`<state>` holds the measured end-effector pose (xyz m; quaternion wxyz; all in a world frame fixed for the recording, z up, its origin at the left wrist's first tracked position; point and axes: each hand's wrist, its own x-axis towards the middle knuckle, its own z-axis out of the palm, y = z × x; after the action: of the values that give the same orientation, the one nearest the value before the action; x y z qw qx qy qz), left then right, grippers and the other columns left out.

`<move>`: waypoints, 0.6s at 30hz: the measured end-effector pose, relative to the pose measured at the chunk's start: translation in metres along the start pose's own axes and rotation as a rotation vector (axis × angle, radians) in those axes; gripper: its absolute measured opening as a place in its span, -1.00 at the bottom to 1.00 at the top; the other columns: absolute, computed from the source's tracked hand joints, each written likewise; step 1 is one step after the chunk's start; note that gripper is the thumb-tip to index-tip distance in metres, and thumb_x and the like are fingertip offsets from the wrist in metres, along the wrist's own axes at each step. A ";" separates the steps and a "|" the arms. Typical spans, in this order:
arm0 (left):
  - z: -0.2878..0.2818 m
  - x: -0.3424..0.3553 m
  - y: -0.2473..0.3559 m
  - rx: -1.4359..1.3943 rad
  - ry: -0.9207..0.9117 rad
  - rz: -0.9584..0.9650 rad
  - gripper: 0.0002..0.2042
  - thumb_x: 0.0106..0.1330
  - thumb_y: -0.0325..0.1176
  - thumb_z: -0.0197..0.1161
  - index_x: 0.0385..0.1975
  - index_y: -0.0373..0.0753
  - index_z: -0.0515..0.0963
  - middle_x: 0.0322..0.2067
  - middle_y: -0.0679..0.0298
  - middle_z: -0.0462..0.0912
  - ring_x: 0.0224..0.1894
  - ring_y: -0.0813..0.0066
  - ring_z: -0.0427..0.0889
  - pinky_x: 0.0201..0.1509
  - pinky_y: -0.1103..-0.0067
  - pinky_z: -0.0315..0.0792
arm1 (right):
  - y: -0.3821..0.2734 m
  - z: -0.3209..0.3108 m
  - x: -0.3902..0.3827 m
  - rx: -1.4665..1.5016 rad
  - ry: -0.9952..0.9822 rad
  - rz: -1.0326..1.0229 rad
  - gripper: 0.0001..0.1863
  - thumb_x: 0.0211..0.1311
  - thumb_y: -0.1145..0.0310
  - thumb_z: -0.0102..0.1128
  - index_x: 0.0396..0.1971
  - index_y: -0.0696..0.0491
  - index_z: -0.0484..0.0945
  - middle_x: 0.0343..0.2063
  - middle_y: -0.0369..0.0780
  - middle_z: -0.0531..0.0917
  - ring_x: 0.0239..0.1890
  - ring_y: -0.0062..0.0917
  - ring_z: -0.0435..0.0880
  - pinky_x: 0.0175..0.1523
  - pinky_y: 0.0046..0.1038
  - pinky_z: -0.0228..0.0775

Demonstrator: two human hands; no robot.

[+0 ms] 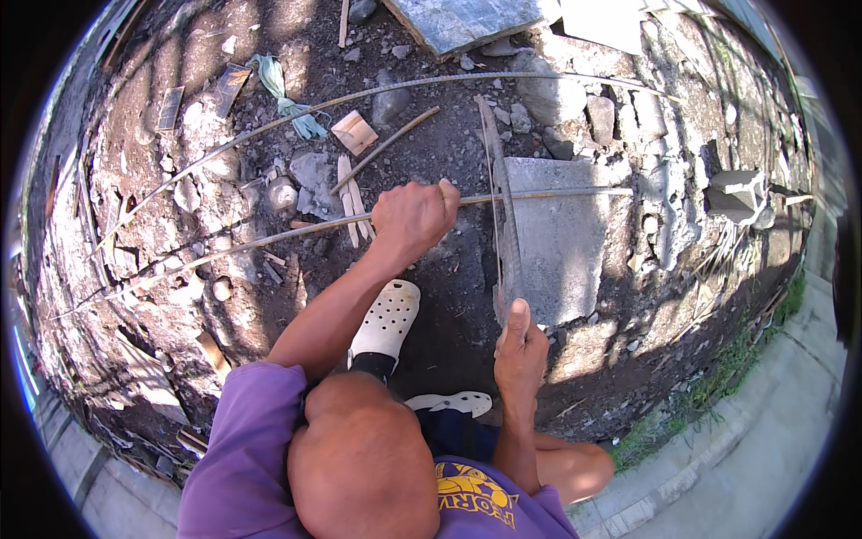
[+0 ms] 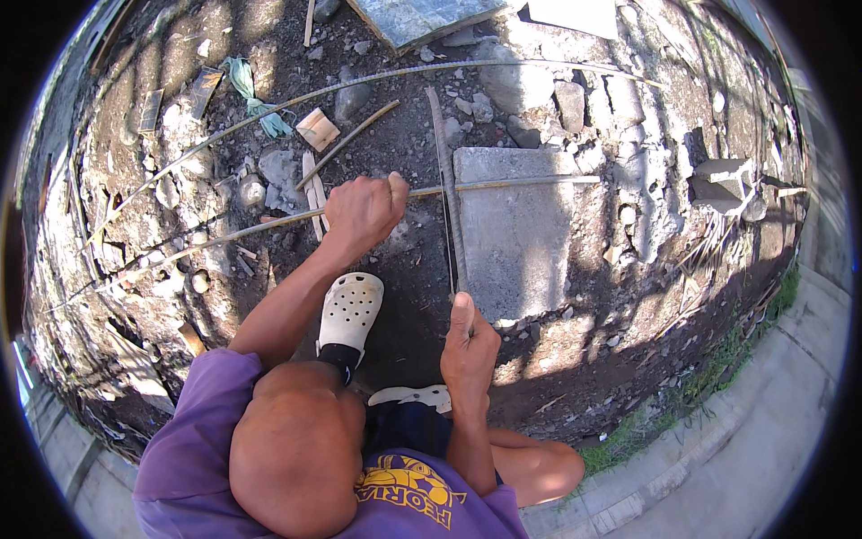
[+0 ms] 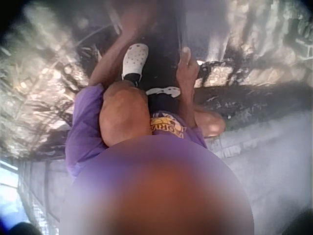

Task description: The person uses a hacksaw to cut a metal rod placed on a concrete block. They repeatedly saw back and forth, repositioning the rod and adjusting their grip as needed. The cut pieces are set aside on the ground.

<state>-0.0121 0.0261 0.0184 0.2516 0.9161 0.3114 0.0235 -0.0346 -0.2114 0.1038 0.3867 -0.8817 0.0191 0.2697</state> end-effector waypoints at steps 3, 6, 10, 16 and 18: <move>0.000 -0.001 0.002 0.003 0.004 0.021 -0.45 0.50 -0.12 0.03 -0.71 -0.34 0.65 -0.69 -0.15 0.60 -0.60 -0.19 0.68 -0.40 0.08 0.60 | -0.003 -0.001 0.012 -0.022 0.011 0.014 -0.33 0.64 -0.10 -0.03 -0.28 0.32 0.60 -0.62 -0.04 0.43 -0.45 -0.49 0.28 -0.32 -0.21 0.31; 0.002 0.000 0.001 -0.019 0.014 0.043 -0.44 0.51 -0.12 0.01 -0.73 -0.33 0.63 -0.69 -0.13 0.60 -0.61 -0.18 0.67 -0.42 0.07 0.57 | 0.010 -0.008 -0.009 -0.020 -0.015 -0.099 -0.26 0.60 -0.24 -0.07 -0.59 0.14 0.42 -0.69 -0.34 0.33 -0.60 -0.64 0.28 -0.47 -0.36 0.13; 0.006 -0.002 -0.001 -0.009 -0.043 -0.012 -0.43 0.50 -0.11 -0.01 -0.72 -0.32 0.65 -0.66 -0.13 0.63 -0.57 -0.20 0.69 -0.36 0.05 0.59 | 0.023 -0.029 -0.066 -0.063 0.005 0.091 -0.38 0.61 -0.06 0.05 -0.47 0.24 0.46 -0.66 -0.07 0.33 -0.53 -0.44 0.20 -0.40 -0.23 0.25; 0.007 -0.005 0.002 -0.001 0.026 -0.010 -0.45 0.49 -0.11 0.01 -0.72 -0.30 0.67 -0.65 -0.10 0.65 -0.61 -0.16 0.69 -0.42 0.11 0.60 | -0.026 -0.002 -0.009 -0.098 0.023 -0.087 -0.39 0.62 -0.03 0.03 -0.47 0.25 0.48 -0.68 -0.01 0.36 -0.58 -0.28 0.19 -0.43 -0.19 0.24; 0.006 -0.004 0.003 0.021 0.058 0.007 -0.45 0.49 -0.12 0.01 -0.72 -0.29 0.67 -0.66 -0.09 0.66 -0.63 -0.13 0.68 -0.45 0.13 0.60 | -0.032 0.017 0.025 -0.075 0.052 -0.189 -0.39 0.63 -0.03 0.01 -0.47 0.25 0.48 -0.67 0.02 0.39 -0.58 -0.22 0.19 -0.42 -0.17 0.25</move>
<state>-0.0125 0.0188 0.0156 0.2328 0.9186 0.3157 0.0476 -0.0132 -0.1723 0.1036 0.3764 -0.9001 -0.0641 0.2097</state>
